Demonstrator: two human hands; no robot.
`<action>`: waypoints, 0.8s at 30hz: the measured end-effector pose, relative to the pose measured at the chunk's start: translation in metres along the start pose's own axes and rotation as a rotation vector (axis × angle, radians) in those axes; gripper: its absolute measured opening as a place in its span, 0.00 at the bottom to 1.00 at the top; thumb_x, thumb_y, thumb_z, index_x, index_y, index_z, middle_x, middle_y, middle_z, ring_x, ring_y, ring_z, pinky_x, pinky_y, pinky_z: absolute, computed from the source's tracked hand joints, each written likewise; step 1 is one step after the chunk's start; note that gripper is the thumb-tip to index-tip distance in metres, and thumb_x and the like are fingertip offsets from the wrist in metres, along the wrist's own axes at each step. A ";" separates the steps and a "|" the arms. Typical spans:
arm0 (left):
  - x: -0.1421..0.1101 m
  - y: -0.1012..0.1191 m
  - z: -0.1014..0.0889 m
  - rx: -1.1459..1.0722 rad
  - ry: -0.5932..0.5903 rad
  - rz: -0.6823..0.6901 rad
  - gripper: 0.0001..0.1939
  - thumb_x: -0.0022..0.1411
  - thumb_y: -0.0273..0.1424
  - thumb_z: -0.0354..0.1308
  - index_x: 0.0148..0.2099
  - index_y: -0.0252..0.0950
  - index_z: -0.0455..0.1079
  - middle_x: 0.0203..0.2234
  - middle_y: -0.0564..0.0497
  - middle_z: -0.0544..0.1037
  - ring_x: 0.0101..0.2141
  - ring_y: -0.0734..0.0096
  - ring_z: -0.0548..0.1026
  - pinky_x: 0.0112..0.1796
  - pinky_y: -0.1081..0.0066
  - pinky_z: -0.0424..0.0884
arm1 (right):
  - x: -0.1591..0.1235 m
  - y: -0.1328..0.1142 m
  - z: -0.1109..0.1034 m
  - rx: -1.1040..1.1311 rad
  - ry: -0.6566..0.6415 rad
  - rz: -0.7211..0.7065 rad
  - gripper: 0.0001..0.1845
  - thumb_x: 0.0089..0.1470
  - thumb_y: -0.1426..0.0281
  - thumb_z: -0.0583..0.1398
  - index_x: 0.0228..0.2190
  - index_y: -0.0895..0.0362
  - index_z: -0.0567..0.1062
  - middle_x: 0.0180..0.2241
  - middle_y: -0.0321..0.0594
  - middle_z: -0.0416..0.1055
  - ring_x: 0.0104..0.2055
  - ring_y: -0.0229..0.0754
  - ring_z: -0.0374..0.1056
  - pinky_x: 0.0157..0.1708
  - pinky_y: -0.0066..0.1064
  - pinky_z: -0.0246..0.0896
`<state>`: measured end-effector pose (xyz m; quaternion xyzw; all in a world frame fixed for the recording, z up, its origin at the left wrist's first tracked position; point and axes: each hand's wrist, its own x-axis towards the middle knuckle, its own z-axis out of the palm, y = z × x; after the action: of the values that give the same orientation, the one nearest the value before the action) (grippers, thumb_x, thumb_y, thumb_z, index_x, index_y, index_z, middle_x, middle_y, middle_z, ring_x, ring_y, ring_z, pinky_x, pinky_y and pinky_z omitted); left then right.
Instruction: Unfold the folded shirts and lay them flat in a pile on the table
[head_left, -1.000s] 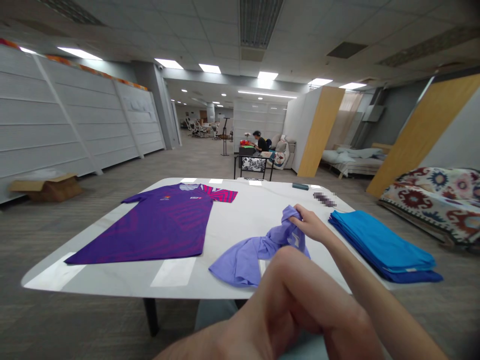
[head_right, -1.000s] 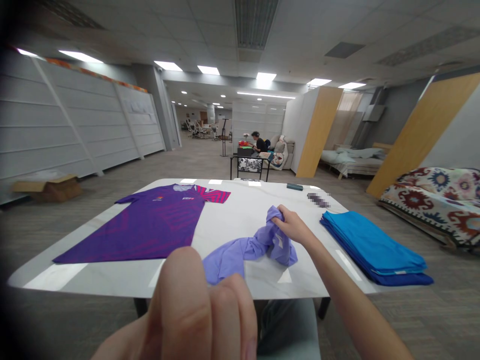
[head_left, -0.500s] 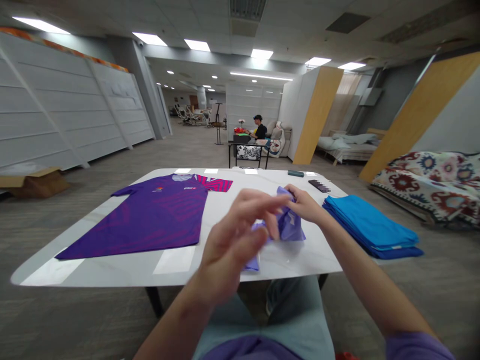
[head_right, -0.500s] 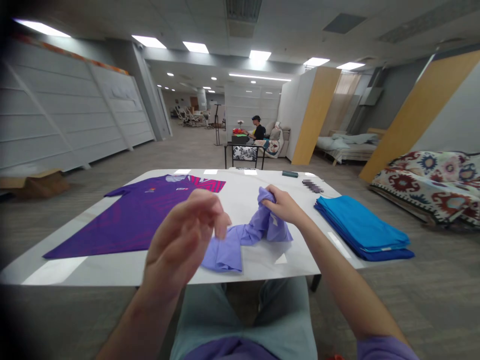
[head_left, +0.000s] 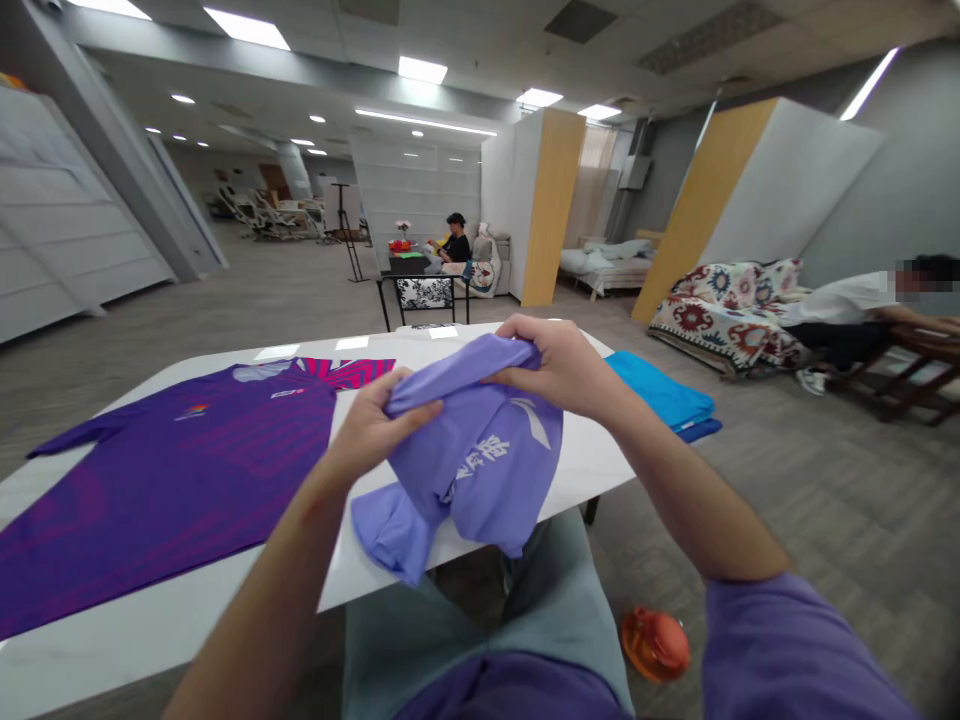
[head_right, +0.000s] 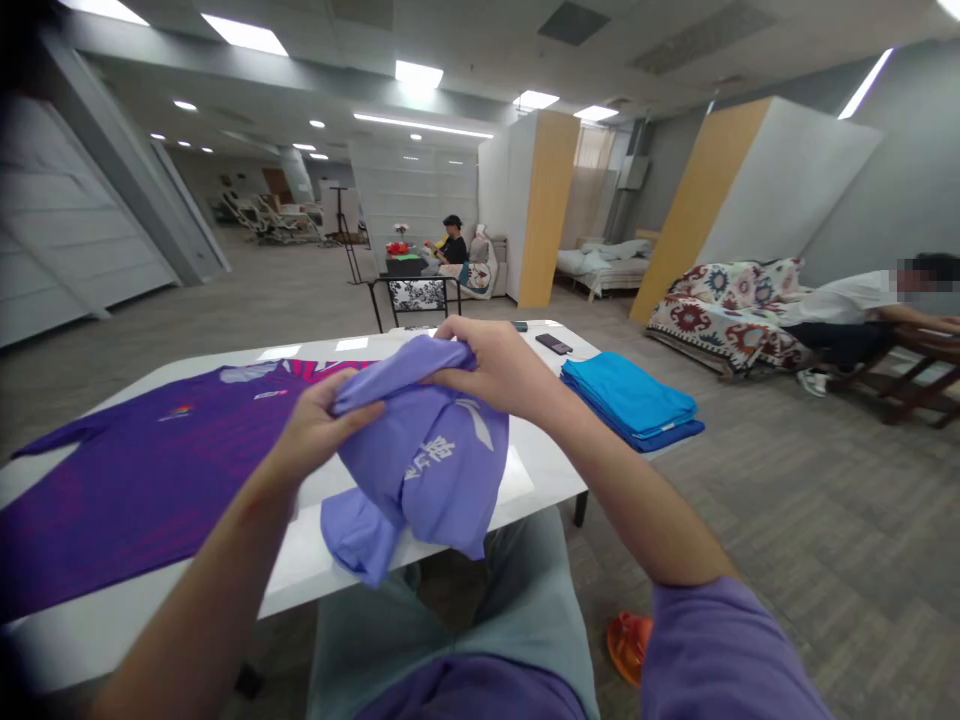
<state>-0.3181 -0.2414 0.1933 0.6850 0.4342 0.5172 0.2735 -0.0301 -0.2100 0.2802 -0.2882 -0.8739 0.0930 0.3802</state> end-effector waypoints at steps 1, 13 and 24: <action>0.006 0.006 -0.019 0.037 0.042 0.000 0.28 0.66 0.53 0.70 0.50 0.31 0.77 0.37 0.49 0.80 0.37 0.68 0.78 0.38 0.71 0.78 | 0.006 0.002 -0.009 0.016 -0.042 0.019 0.17 0.64 0.56 0.72 0.42 0.57 0.81 0.35 0.33 0.74 0.39 0.41 0.73 0.43 0.31 0.63; 0.061 0.158 -0.159 0.505 0.312 0.219 0.34 0.65 0.57 0.70 0.55 0.30 0.75 0.34 0.56 0.71 0.39 0.71 0.78 0.53 0.47 0.77 | 0.123 -0.017 -0.055 0.167 0.213 -0.110 0.15 0.77 0.59 0.63 0.39 0.55 0.72 0.33 0.32 0.66 0.35 0.34 0.58 0.39 0.31 0.57; 0.012 0.185 -0.226 1.200 0.508 0.043 0.51 0.71 0.69 0.38 0.57 0.26 0.77 0.39 0.59 0.72 0.43 0.81 0.71 0.59 0.56 0.69 | 0.157 -0.022 -0.060 0.172 -0.431 -0.201 0.30 0.54 0.42 0.76 0.42 0.55 0.83 0.36 0.33 0.79 0.38 0.38 0.75 0.35 0.31 0.69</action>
<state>-0.4736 -0.3347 0.4227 0.5837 0.6848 0.3361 -0.2783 -0.0825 -0.1413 0.4261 -0.1400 -0.9480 0.1879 0.2153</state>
